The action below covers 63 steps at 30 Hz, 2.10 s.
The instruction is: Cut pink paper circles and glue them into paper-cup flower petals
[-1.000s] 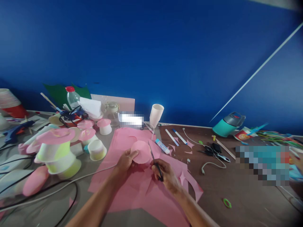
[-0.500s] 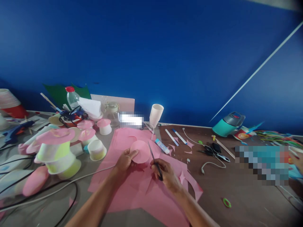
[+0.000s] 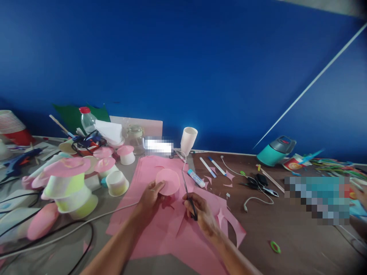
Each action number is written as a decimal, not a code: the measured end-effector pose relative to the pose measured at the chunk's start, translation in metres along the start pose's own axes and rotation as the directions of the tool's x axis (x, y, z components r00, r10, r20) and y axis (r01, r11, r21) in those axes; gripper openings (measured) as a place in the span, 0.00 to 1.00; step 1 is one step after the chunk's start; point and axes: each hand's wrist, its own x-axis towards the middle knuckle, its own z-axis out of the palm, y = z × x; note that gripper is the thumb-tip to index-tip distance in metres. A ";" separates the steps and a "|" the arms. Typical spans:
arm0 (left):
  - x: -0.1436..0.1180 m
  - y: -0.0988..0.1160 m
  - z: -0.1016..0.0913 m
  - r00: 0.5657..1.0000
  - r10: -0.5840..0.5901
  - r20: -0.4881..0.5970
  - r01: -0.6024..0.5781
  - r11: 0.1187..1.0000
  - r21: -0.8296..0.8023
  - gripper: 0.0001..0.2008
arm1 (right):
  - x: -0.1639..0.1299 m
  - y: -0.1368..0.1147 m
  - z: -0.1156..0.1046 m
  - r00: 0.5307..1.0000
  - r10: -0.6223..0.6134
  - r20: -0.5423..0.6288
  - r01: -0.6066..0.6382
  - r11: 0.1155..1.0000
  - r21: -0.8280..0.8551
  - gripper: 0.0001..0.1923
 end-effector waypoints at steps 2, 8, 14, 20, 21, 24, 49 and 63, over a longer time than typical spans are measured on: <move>-0.001 -0.001 0.002 0.999 0.000 0.039 0.001 0.999 -0.038 0.15 | 0.000 -0.001 0.001 1.000 -0.001 0.003 0.001 1.000 -0.007 0.22; 0.002 -0.005 0.004 0.998 0.002 0.057 0.006 0.992 -0.129 0.13 | 0.000 0.000 0.004 1.000 -0.008 0.024 0.008 1.000 0.002 0.27; 0.002 -0.008 0.005 0.993 0.024 0.116 -0.009 0.991 -0.132 0.11 | 0.003 0.010 0.003 0.996 -0.082 -0.026 0.083 0.996 0.024 0.30; 0.007 -0.012 0.004 0.996 0.032 0.086 -0.018 0.987 -0.157 0.16 | 0.006 0.017 0.004 0.997 -0.068 -0.026 0.068 0.998 0.007 0.22; 0.008 -0.013 0.003 0.997 0.031 0.075 -0.018 0.986 -0.163 0.16 | 0.005 0.016 0.005 0.998 -0.055 -0.019 0.055 0.998 0.012 0.21; 0.010 -0.015 0.002 0.998 0.023 0.061 -0.012 0.985 -0.170 0.16 | 0.004 0.013 0.006 0.999 -0.037 -0.011 0.037 0.999 0.018 0.18; 0.008 -0.014 0.006 0.996 0.026 0.081 -0.014 0.989 -0.147 0.19 | 0.003 0.011 0.005 0.999 -0.035 0.009 0.035 0.999 0.016 0.19; 0.018 -0.023 -0.004 0.994 0.027 0.106 -0.010 0.988 -0.154 0.17 | 0.006 0.012 0.006 1.000 -0.029 -0.010 0.030 0.999 0.026 0.21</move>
